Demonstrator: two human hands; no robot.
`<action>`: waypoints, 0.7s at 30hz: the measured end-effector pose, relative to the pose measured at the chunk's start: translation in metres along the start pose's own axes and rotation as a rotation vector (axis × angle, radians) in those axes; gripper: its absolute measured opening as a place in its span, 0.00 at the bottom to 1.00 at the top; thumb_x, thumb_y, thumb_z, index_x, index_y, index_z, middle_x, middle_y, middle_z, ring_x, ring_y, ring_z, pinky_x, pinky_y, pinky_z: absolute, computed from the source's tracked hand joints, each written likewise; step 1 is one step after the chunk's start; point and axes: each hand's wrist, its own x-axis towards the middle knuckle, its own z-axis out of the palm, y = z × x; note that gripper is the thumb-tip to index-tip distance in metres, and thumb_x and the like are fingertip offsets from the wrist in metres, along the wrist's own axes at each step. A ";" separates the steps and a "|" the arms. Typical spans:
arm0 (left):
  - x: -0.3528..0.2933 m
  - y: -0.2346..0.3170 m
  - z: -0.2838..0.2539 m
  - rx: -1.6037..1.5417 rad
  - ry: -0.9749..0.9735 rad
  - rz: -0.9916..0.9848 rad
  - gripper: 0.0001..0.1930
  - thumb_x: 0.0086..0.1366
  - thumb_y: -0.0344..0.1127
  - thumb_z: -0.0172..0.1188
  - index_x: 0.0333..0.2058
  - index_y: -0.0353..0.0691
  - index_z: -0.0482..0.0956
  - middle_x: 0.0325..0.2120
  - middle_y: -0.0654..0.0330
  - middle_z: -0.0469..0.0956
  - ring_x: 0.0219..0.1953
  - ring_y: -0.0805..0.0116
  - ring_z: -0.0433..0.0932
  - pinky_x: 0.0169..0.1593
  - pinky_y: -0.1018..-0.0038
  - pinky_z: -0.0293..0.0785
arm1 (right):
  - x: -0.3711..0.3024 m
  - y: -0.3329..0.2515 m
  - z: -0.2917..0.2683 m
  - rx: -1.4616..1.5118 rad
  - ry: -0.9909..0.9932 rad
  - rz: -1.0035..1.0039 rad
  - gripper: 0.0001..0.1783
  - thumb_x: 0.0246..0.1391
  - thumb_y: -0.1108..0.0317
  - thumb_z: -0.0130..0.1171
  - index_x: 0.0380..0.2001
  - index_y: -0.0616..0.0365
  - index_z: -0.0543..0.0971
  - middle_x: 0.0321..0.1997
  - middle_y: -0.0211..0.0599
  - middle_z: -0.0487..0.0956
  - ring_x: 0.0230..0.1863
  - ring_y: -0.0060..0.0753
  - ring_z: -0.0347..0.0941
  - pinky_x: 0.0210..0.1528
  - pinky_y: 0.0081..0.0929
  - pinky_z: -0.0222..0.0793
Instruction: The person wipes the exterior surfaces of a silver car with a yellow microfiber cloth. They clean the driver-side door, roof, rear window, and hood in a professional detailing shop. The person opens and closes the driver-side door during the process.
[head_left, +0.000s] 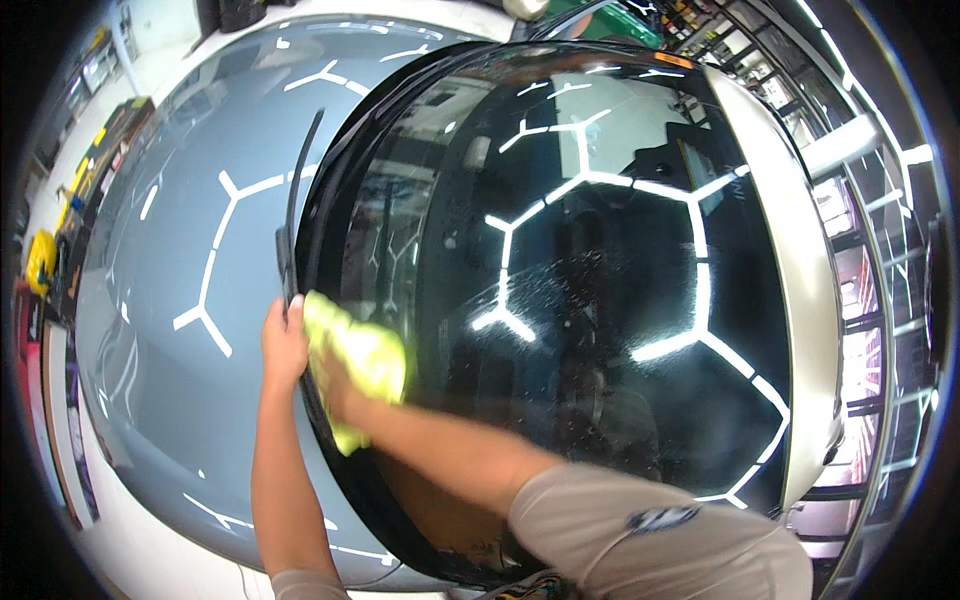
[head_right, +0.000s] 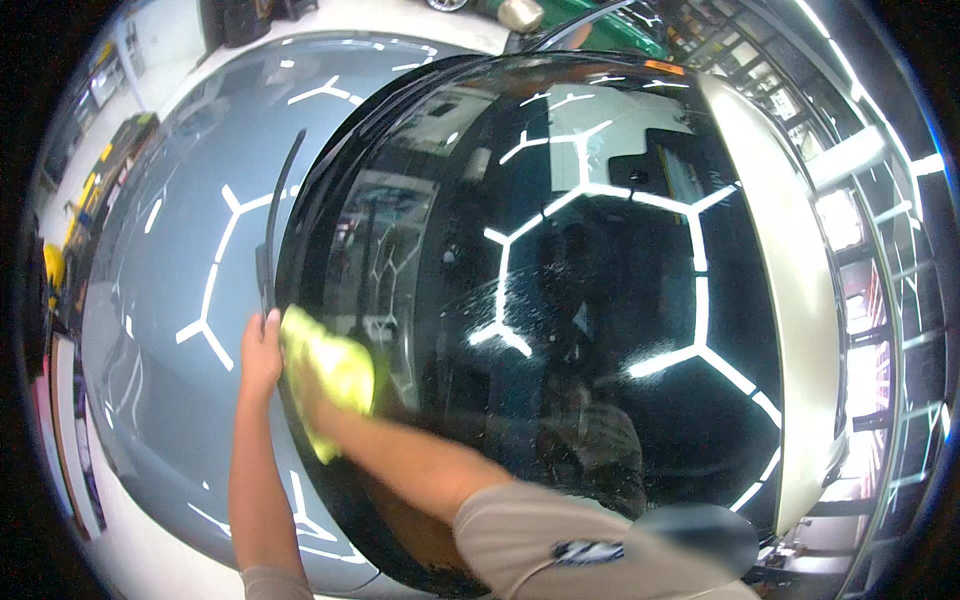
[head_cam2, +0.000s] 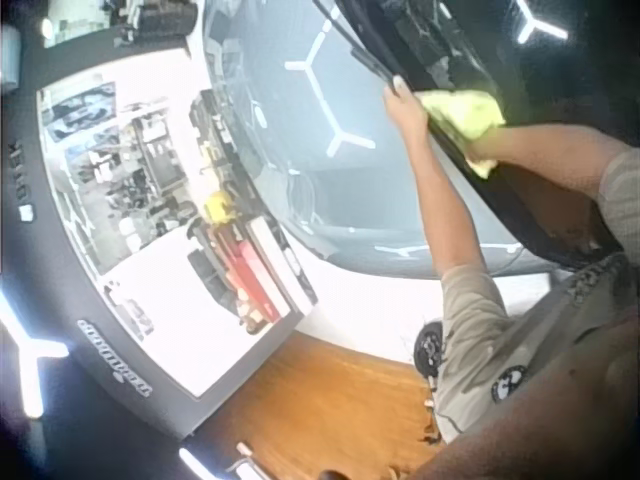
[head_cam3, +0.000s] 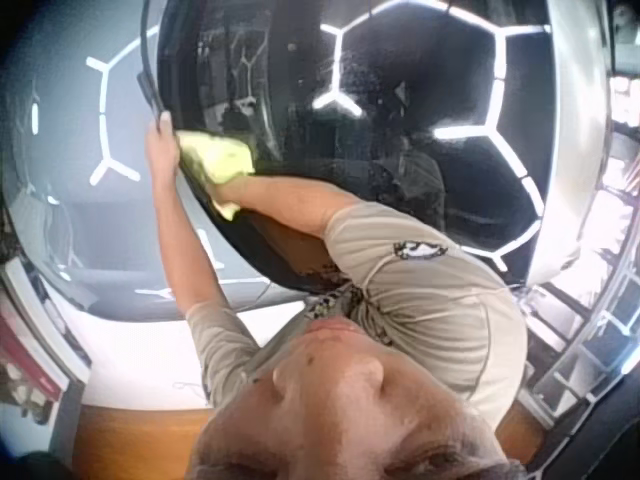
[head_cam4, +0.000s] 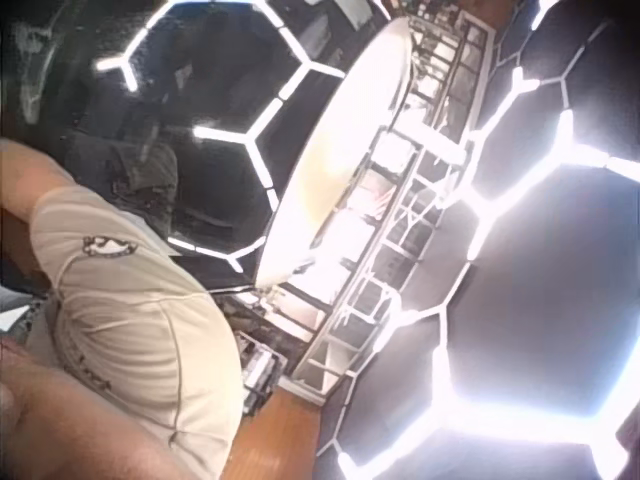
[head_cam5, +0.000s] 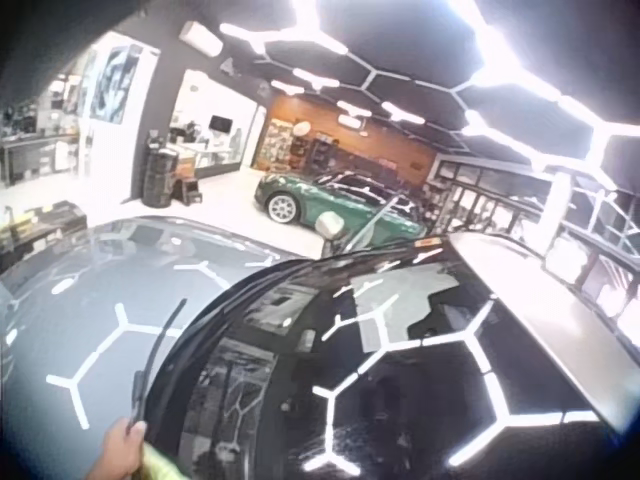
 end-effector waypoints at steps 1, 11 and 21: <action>0.000 0.004 0.000 0.039 0.004 0.003 0.19 0.70 0.47 0.50 0.28 0.38 0.63 0.16 0.65 0.60 0.15 0.78 0.61 0.18 0.75 0.62 | 0.000 -0.016 0.006 0.024 -0.027 -0.083 0.32 0.60 0.43 0.40 0.62 0.47 0.67 0.67 0.46 0.63 0.68 0.54 0.54 0.68 0.54 0.44; -0.009 0.019 0.008 -0.032 -0.011 -0.091 0.19 0.70 0.47 0.50 0.26 0.39 0.61 0.15 0.65 0.60 0.13 0.77 0.61 0.17 0.74 0.60 | -0.338 0.337 -0.231 -0.591 0.093 1.110 0.32 0.61 0.41 0.38 0.64 0.42 0.64 0.67 0.45 0.63 0.68 0.57 0.53 0.68 0.57 0.41; -0.013 -0.003 0.004 -0.096 -0.022 -0.082 0.20 0.71 0.48 0.49 0.25 0.40 0.60 0.15 0.66 0.59 0.16 0.78 0.61 0.18 0.75 0.59 | -0.109 0.154 -0.103 -0.201 -0.017 0.542 0.34 0.60 0.39 0.39 0.65 0.41 0.63 0.70 0.45 0.57 0.70 0.58 0.49 0.68 0.58 0.41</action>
